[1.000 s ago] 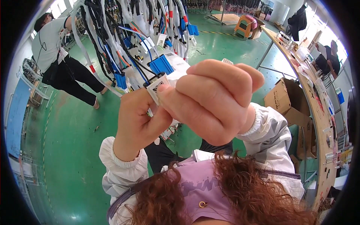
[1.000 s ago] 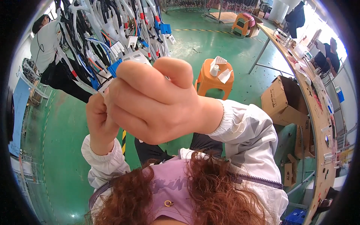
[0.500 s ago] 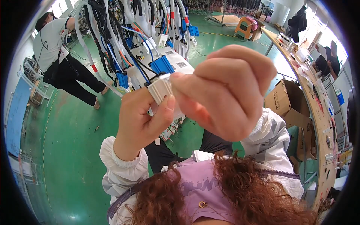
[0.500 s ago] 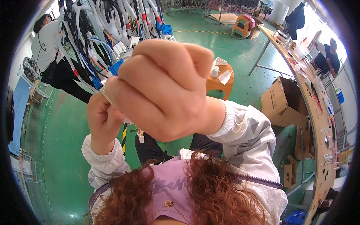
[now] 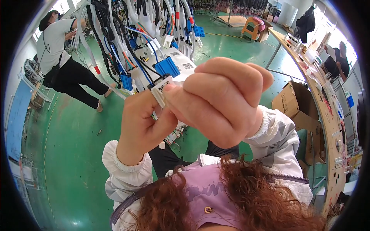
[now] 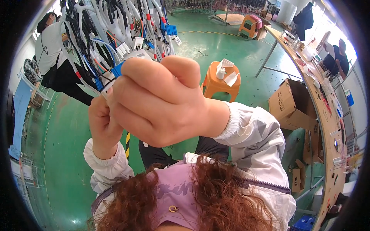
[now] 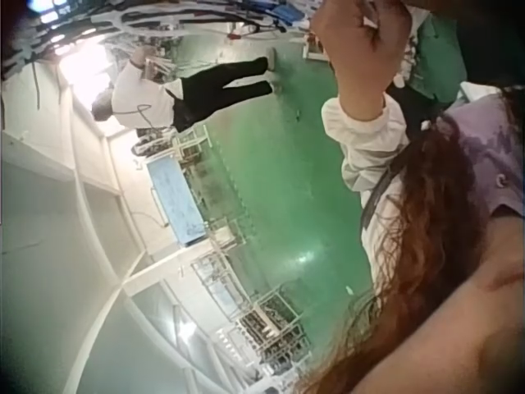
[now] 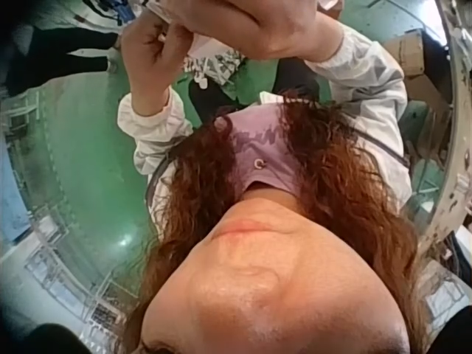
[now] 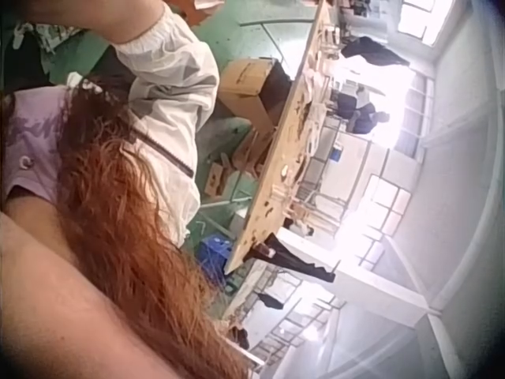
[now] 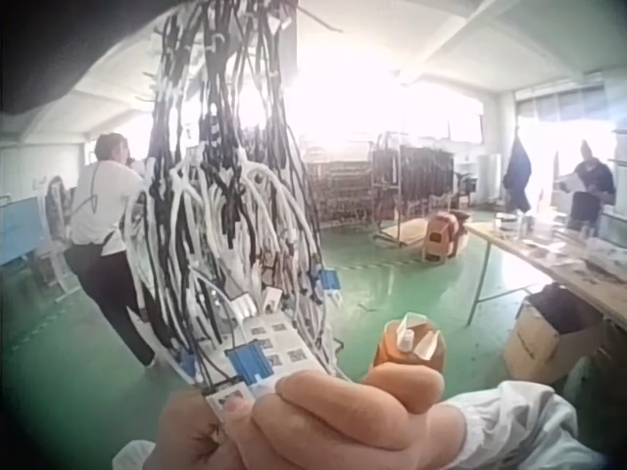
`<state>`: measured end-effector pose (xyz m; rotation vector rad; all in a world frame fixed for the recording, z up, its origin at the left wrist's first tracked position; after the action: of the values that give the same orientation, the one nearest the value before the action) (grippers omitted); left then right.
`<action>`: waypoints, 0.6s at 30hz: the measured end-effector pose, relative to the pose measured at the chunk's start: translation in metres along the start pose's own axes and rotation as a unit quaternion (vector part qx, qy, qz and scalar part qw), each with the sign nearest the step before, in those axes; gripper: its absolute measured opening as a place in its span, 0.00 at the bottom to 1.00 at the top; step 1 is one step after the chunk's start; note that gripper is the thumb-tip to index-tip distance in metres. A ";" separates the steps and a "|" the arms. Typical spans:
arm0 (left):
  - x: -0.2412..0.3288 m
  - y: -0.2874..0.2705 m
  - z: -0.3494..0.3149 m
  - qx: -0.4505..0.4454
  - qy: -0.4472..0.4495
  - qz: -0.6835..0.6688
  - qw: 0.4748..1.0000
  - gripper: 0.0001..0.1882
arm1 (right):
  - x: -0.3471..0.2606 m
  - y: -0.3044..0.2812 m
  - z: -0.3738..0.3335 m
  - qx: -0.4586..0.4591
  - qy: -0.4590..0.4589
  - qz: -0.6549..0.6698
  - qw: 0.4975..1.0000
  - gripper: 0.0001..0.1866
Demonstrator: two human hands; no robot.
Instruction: Applying QR code labels to specific components of a large wire harness assembly.
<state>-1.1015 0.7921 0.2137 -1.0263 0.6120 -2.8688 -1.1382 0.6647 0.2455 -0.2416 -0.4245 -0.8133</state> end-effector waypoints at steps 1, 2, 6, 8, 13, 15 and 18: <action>0.000 0.000 0.000 0.003 0.000 0.003 1.000 0.05 | 0.001 0.000 0.000 -0.001 0.001 -0.005 1.000 0.11; 0.000 0.001 0.001 0.003 0.000 0.004 1.000 0.05 | 0.001 0.000 0.000 -0.004 0.002 -0.004 1.000 0.12; 0.002 0.001 0.001 0.004 -0.005 0.010 1.000 0.05 | 0.000 0.000 -0.001 -0.010 0.003 0.003 1.000 0.12; 0.002 0.001 0.001 0.002 -0.008 0.014 1.000 0.05 | 0.000 0.000 -0.001 -0.009 0.002 0.006 1.000 0.12; 0.000 0.001 0.001 0.004 -0.006 0.003 1.000 0.05 | 0.001 0.000 -0.002 -0.015 0.006 0.011 1.000 0.12; 0.000 0.001 0.001 0.001 -0.003 0.007 1.000 0.05 | 0.001 0.000 -0.002 -0.016 0.003 0.009 1.000 0.13; 0.000 0.000 0.001 -0.004 -0.003 0.014 1.000 0.05 | 0.001 0.001 -0.002 -0.019 0.004 0.008 1.000 0.13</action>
<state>-1.1011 0.7916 0.2141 -1.0184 0.6317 -2.8402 -1.1367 0.6641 0.2443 -0.2773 -0.3996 -0.8059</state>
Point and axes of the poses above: each hand's wrist, its own z-axis towards the middle knuckle, its own y-axis out of the palm, x = y × z, the point moved 5 cm from there along z, towards the middle knuckle, and after that the axes turned 2 degrees about -x, right-handed, at the moved point
